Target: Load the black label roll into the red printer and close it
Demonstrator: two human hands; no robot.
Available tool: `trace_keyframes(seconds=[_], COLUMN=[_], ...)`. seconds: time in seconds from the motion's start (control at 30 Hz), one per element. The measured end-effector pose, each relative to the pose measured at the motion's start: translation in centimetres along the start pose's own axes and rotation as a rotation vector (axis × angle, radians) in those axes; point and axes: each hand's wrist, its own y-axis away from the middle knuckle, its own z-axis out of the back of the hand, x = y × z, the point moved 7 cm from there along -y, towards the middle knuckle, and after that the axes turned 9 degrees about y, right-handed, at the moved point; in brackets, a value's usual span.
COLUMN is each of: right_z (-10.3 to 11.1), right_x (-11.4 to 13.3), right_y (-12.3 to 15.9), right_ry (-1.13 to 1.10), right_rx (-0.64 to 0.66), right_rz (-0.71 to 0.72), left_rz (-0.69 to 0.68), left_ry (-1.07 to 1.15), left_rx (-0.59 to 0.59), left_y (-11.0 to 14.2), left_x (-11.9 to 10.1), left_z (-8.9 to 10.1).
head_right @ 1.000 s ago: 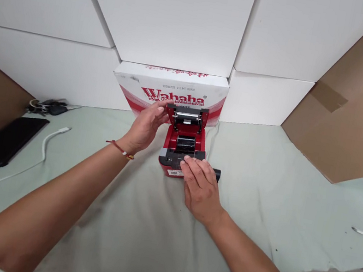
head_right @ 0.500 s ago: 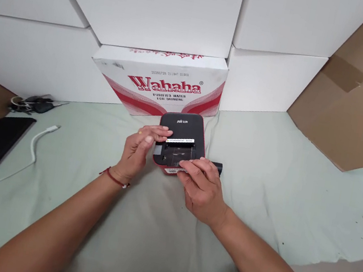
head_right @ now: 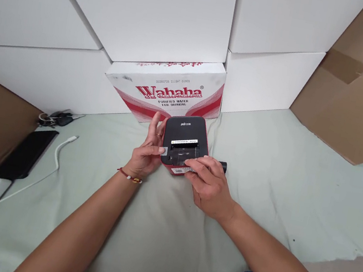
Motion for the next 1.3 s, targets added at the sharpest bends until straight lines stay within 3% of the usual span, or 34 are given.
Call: trace_keyframes(seconds=[0.1, 0.47, 0.6, 0.77, 0.83, 0.97, 1.03, 1.17, 1.3], right_z=[0.1, 0.2, 1.5, 3.2, 1.6, -5.8, -8.7, -11.7, -11.0], right_x=[0.0, -0.2, -0.4, -4.1, -5.1, -5.3, -5.8, -5.7, -5.2], right_y=[-0.1, 0.1, -1.6, -7.3, -9.8, -12.5, -12.7, -13.2, -13.7], right_ry=[-0.027, -0.053, -0.140, -0.182, -0.136, 0.148, 0.358, 0.499, 0.505], right_rx=[0.002, 0.026, 0.075, 0.153, 0.292, 0.836, 1.025, 1.139, 1.130], right_rz=[0.001, -0.009, -0.008, -0.321, -0.351, -0.212, -0.209, -0.217, -0.212], left_rz=[0.051, 0.008, -0.023, -0.018, -0.030, -0.021, -0.024, -0.021, -0.022], left_ry=[0.038, -0.001, 0.062, 0.068, 0.028, 0.004, 0.001, 0.013, 0.028], left_rx=[0.035, 0.021, -0.003, 0.024, 0.029, 0.024, 0.018, 0.025, 0.018], left_y=[0.2, 0.9, 1.0, 1.0, 0.7, 0.3, 0.1, 0.0, -0.1], left_x=[0.9, 1.7, 2.1, 3.0, 3.2, 3.6, 3.6, 3.5, 3.3], left_z=[-0.6, -1.2, -1.2, -0.9, -0.6, -0.2, -0.1, -0.3, -0.3])
